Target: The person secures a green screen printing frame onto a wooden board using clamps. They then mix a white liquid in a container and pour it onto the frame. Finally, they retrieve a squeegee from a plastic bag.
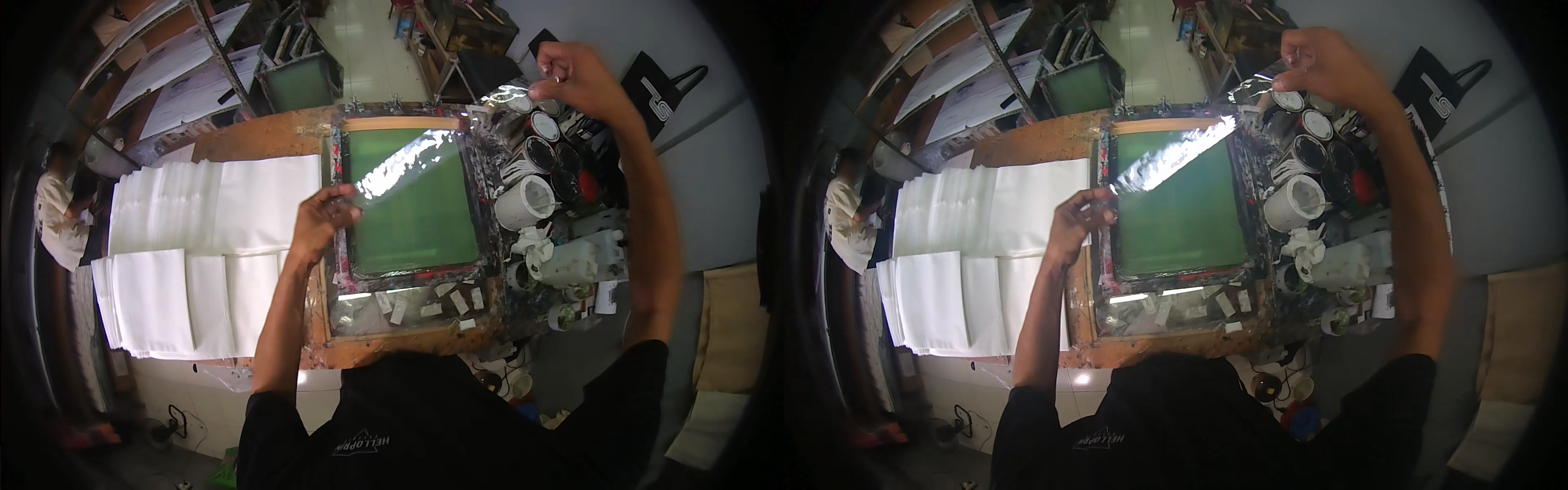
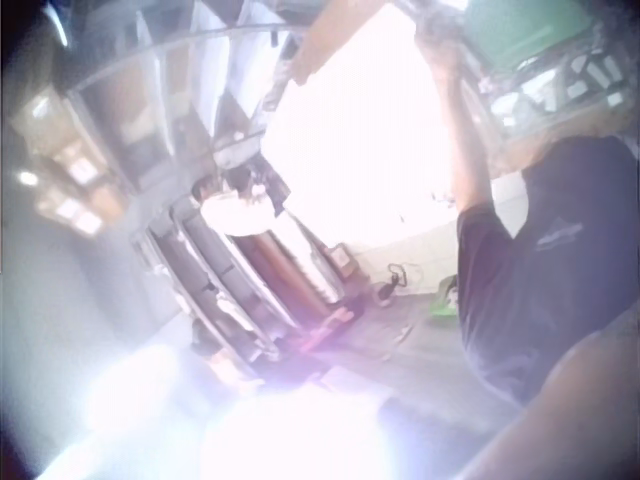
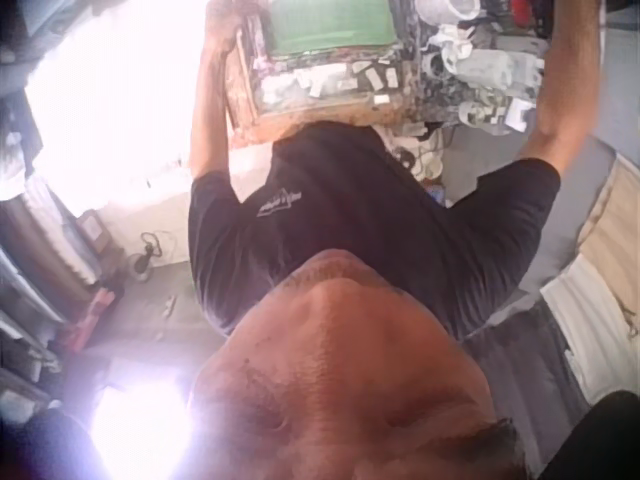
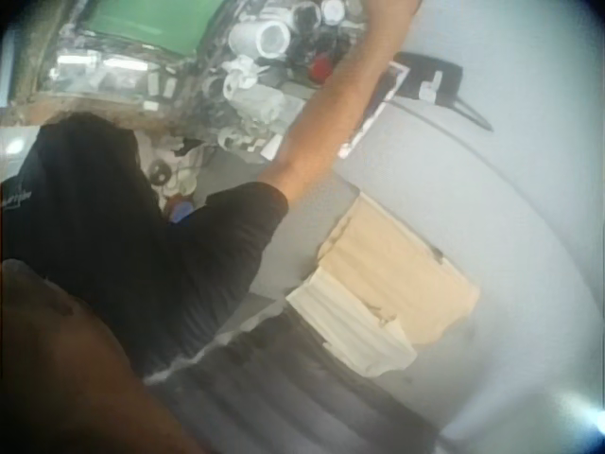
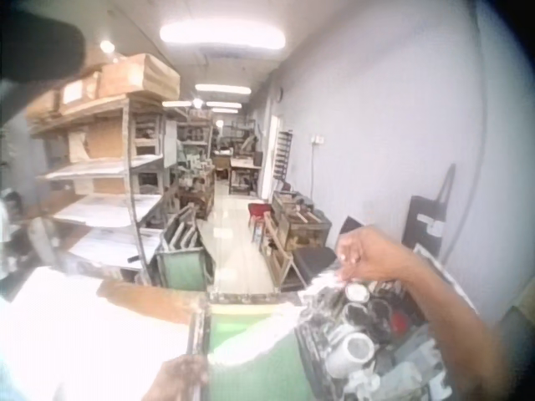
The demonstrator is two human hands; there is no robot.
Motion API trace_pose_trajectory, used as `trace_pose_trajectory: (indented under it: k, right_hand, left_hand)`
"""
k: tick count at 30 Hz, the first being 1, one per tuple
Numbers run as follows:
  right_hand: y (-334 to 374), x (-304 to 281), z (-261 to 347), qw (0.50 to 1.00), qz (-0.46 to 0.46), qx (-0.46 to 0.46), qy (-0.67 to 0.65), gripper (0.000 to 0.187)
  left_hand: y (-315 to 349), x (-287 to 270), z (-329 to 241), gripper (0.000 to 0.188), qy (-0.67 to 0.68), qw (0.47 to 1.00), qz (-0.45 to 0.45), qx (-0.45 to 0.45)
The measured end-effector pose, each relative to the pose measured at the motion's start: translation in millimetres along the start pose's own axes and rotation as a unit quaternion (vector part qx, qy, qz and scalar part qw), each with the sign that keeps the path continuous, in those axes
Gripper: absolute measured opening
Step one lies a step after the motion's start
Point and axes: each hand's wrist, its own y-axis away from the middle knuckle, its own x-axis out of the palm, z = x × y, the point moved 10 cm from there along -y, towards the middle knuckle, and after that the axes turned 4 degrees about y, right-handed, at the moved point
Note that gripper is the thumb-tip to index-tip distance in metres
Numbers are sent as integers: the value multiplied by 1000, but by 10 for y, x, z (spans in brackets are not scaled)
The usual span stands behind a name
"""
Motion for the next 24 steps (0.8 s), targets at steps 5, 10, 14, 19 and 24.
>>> trace_pose_trajectory:
  k: [5, 10, 14, 19, 24]
  right_hand:
    - [-120, 889, -1069, 988, -19, 127, -90, 41]
    - [-173, 1973, -1986, 946, -105, 199, -234, 50]
    - [-200, 3026, -2652, 906, -51, 284, -310, 33]
    - [-167, 3587, -3043, 894, -108, 365, -236, 29]
    - [-178, 3614, -2861, 878, -175, 386, -222, 25]
  left_hand:
    - [-716, -521, 124, 23, -42, 993, -115, 0]
    - [-1528, -916, 329, 23, -106, 976, -191, -14]
    - [-1952, -1133, 421, 24, -201, 958, -199, -54]
    - [-2375, -1166, 450, 27, -200, 966, -163, -22]
    - [-2604, -1276, 375, 27, -265, 941, -212, 14]
